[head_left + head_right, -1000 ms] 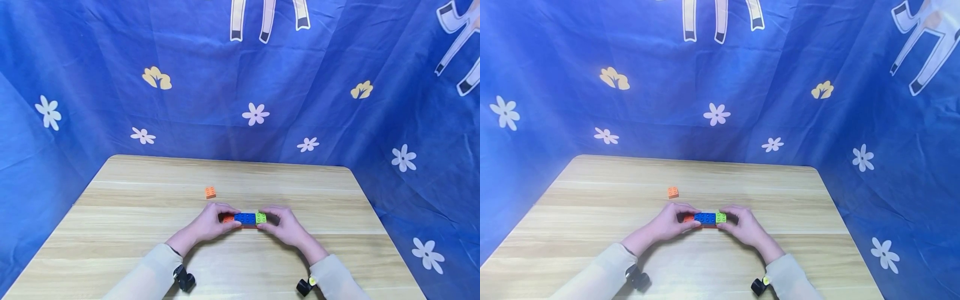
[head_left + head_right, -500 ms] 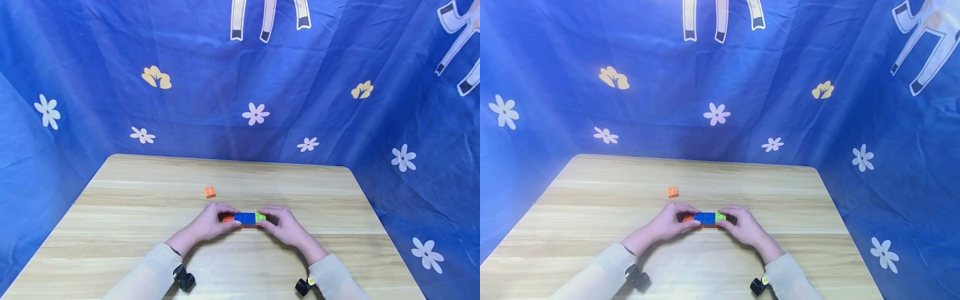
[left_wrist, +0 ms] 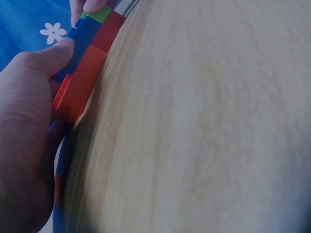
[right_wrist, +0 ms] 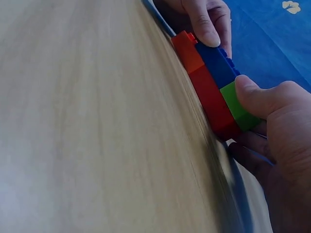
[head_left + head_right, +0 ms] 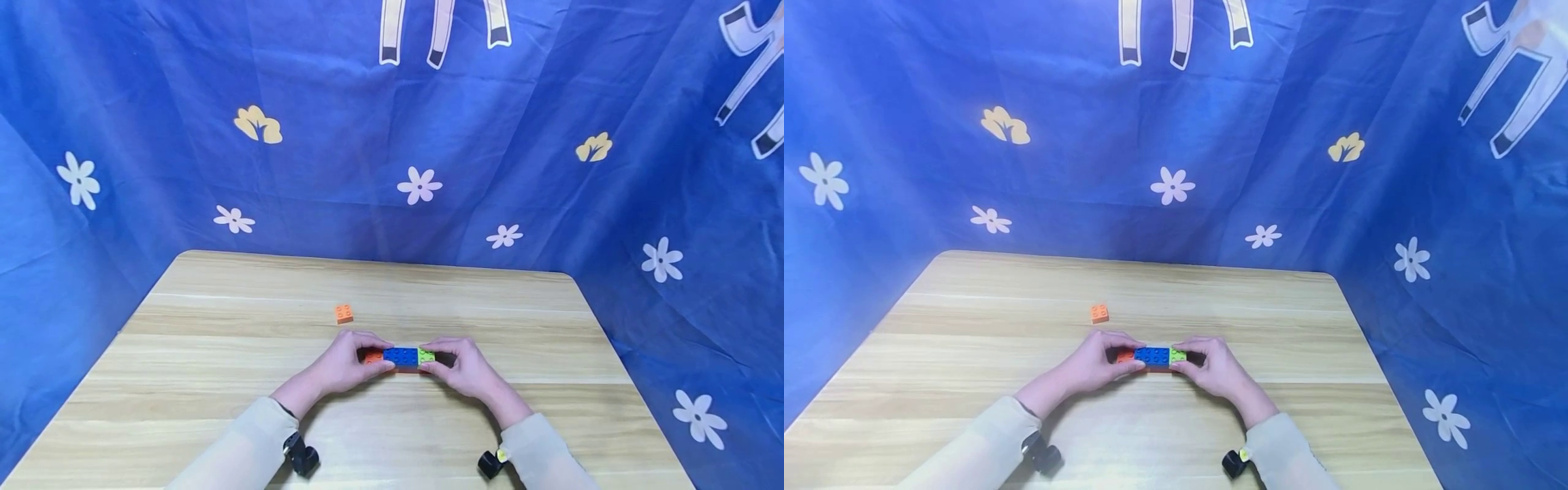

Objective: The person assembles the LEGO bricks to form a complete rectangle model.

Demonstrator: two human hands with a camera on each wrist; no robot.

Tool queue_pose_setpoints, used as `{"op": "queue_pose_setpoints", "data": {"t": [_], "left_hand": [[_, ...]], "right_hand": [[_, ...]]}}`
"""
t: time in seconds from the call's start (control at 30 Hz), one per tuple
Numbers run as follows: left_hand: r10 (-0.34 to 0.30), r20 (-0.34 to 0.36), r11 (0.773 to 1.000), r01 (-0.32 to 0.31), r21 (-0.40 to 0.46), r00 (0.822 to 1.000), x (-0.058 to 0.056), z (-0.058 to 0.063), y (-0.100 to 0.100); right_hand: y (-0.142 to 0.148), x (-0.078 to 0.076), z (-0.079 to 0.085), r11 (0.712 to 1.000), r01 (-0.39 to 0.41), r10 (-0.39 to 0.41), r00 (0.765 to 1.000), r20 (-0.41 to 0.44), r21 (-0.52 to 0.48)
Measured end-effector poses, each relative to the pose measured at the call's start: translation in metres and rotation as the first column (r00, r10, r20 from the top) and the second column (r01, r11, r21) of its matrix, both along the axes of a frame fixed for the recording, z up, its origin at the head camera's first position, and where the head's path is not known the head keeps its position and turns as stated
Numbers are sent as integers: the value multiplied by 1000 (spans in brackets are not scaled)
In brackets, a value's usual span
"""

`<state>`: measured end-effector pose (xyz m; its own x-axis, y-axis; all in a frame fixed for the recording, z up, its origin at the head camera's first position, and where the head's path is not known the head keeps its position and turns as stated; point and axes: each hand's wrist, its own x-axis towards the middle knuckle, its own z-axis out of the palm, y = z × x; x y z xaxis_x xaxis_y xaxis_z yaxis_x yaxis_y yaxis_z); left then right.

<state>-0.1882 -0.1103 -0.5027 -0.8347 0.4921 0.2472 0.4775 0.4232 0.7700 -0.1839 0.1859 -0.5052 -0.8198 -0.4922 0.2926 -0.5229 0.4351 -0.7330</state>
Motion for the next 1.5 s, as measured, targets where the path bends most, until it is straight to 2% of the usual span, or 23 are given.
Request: {"op": "queue_pose_setpoints", "data": {"t": [0.17, 0.27, 0.4, 0.57, 0.9, 1.1, 1.3, 1.5], "left_hand": [[0, -18, 1000, -1, -2, 1000, 0, 3, 1], [-8, -13, 1000, 8, -5, 1000, 0, 4, 2], [-17, -18, 1000, 17, -8, 1000, 0, 2, 5], [4, 8, 1000, -4, -6, 1000, 4, -1, 3], [1, 7, 998, 0, -58, 1000, 7, 5, 0], [-13, 57, 996, 18, -84, 998, 4, 10, -2], [-4, 117, 998, 12, -65, 993, 1, 17, -8], [2, 71, 998, 2, -58, 997, -3, 23, -16]], "right_hand": [[2, -4, 0, 1000, -17, 18, 1000, 14, -26], [5, -4, 2, 1000, -12, 14, 998, 57, -28], [7, -4, 4, 1000, 9, -7, 994, 105, -22], [4, -2, 1, 1000, -1, 4, 991, 135, -23], [1, -1, 1, 999, -14, 20, 992, 122, -50], [1, -1, 1, 999, -5, 10, 993, 116, -50], [1, -2, 0, 999, 11, -5, 993, 122, -46], [2, -3, -2, 999, 1, 4, 994, 108, -54]]}}
